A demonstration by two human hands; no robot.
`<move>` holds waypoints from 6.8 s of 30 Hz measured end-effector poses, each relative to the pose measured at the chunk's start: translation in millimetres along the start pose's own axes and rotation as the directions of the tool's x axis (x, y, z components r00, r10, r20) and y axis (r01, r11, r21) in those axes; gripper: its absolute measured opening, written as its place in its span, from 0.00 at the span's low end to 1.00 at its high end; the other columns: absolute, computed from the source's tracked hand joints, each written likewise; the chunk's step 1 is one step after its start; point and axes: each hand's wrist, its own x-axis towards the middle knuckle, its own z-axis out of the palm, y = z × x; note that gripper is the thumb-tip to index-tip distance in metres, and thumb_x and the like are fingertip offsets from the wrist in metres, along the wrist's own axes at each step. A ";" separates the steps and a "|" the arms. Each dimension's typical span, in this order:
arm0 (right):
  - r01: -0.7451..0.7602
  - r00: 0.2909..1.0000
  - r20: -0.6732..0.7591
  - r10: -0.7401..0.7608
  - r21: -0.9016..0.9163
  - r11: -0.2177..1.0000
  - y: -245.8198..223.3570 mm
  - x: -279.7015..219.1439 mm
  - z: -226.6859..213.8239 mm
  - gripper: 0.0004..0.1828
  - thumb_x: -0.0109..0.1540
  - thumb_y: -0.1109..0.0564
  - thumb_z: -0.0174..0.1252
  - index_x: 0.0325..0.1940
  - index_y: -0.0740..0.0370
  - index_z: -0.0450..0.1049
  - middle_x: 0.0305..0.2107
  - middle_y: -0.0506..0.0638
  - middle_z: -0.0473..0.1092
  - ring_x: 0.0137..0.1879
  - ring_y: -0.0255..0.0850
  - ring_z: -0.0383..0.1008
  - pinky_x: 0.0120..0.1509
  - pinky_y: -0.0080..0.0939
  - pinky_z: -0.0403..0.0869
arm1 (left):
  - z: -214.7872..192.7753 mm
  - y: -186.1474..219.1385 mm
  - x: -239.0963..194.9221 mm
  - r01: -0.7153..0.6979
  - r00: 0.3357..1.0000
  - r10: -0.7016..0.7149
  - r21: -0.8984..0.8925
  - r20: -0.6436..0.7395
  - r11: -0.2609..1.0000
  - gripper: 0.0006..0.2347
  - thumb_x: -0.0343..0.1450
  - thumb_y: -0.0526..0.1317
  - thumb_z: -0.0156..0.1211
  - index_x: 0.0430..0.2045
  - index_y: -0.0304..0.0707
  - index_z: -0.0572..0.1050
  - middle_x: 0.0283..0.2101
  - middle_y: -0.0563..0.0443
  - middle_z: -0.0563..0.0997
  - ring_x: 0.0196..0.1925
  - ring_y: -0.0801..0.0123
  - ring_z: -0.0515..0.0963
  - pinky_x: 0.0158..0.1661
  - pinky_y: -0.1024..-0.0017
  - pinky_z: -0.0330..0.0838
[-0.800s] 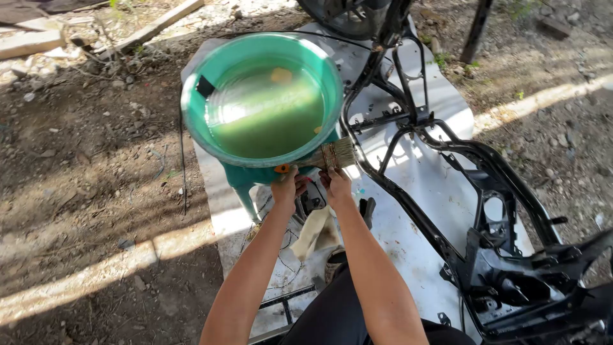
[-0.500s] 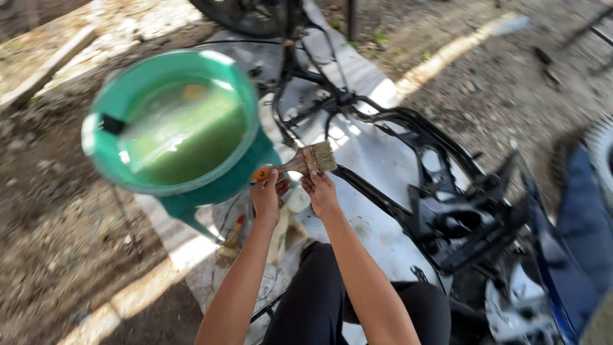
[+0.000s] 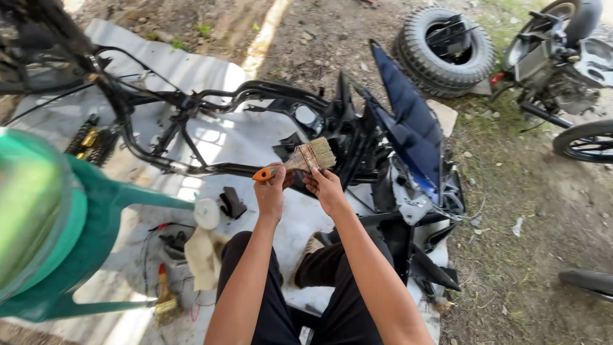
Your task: The person cleans a black motorcycle body part using a brush and water from a green basin. They scrub the surface of the part, dip the brush into the water, and continue cleaning different sections of the motorcycle component.
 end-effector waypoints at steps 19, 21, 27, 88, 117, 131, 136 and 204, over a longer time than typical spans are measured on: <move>-0.142 0.906 -0.421 0.038 -0.218 0.966 45.8 101.1 -149.5 0.23 0.65 0.52 0.56 0.63 0.59 0.69 0.50 0.58 0.75 0.50 0.56 0.75 0.45 0.60 0.74 | 33.9 -42.6 69.5 -0.261 0.954 0.078 0.678 0.289 0.688 0.12 0.77 0.46 0.56 0.42 0.35 0.79 0.29 0.49 0.81 0.27 0.71 0.78 0.30 0.70 0.70; -0.144 0.805 -0.407 -0.432 -0.840 0.523 46.0 112.9 -162.6 0.19 0.64 0.48 0.61 0.50 0.66 0.76 0.42 0.66 0.76 0.50 0.64 0.76 0.52 0.58 0.74 | 48.1 -34.5 74.1 -0.419 0.864 0.089 0.609 0.496 0.673 0.12 0.77 0.46 0.57 0.40 0.34 0.78 0.33 0.50 0.83 0.33 0.71 0.84 0.36 0.70 0.76; -0.194 0.680 -0.414 -0.605 -0.897 0.396 3.3 96.0 -108.0 0.18 0.66 0.45 0.56 0.39 0.63 0.78 0.33 0.64 0.77 0.43 0.64 0.76 0.49 0.61 0.73 | 105.7 -47.3 111.4 -0.436 0.828 0.037 0.601 0.560 0.670 0.09 0.74 0.42 0.61 0.38 0.33 0.76 0.29 0.46 0.81 0.27 0.64 0.82 0.31 0.69 0.74; 0.074 0.641 -0.711 -0.290 -0.319 0.945 18.2 120.8 -185.5 0.25 0.68 0.40 0.50 0.56 0.63 0.64 0.45 0.62 0.70 0.49 0.54 0.72 0.56 0.52 0.68 | 141.0 -75.4 81.8 -0.348 0.883 0.111 0.478 0.456 0.806 0.09 0.72 0.42 0.64 0.39 0.34 0.78 0.31 0.50 0.82 0.31 0.74 0.79 0.34 0.71 0.76; -0.147 0.673 -0.428 -0.603 -0.876 0.459 25.1 110.6 -154.3 0.25 0.61 0.54 0.64 0.63 0.54 0.73 0.70 0.68 0.54 0.71 0.73 0.50 0.75 0.65 0.53 | 87.6 63.5 95.4 -0.483 0.813 -0.277 0.859 0.511 0.167 0.10 0.66 0.43 0.67 0.33 0.36 0.80 0.26 0.44 0.84 0.30 0.54 0.85 0.35 0.61 0.77; -0.113 0.672 -0.476 -0.567 -0.822 0.557 23.6 94.2 -144.9 0.24 0.63 0.54 0.61 0.64 0.48 0.73 0.74 0.59 0.52 0.72 0.68 0.48 0.71 0.58 0.63 | 162.3 -48.7 103.3 -0.569 0.723 -0.210 0.739 0.659 0.360 0.10 0.64 0.43 0.68 0.30 0.37 0.80 0.27 0.43 0.84 0.31 0.54 0.85 0.36 0.62 0.76; -0.126 0.690 -0.475 -0.546 -0.822 0.556 22.0 83.0 -142.7 0.23 0.64 0.52 0.60 0.65 0.45 0.73 0.75 0.55 0.51 0.73 0.65 0.47 0.69 0.56 0.66 | 179.7 -64.5 80.6 -0.556 0.778 -0.087 0.747 0.622 0.366 0.09 0.72 0.43 0.66 0.34 0.36 0.78 0.27 0.43 0.82 0.31 0.52 0.83 0.34 0.60 0.75; -0.134 0.772 -0.471 -0.427 -0.777 0.614 20.9 80.7 -150.0 0.23 0.63 0.46 0.63 0.64 0.43 0.76 0.75 0.51 0.48 0.76 0.64 0.41 0.72 0.61 0.60 | 225.8 -116.8 191.5 -0.508 0.857 0.115 0.786 0.503 0.352 0.10 0.67 0.43 0.66 0.36 0.41 0.76 0.31 0.40 0.84 0.38 0.43 0.83 0.40 0.53 0.77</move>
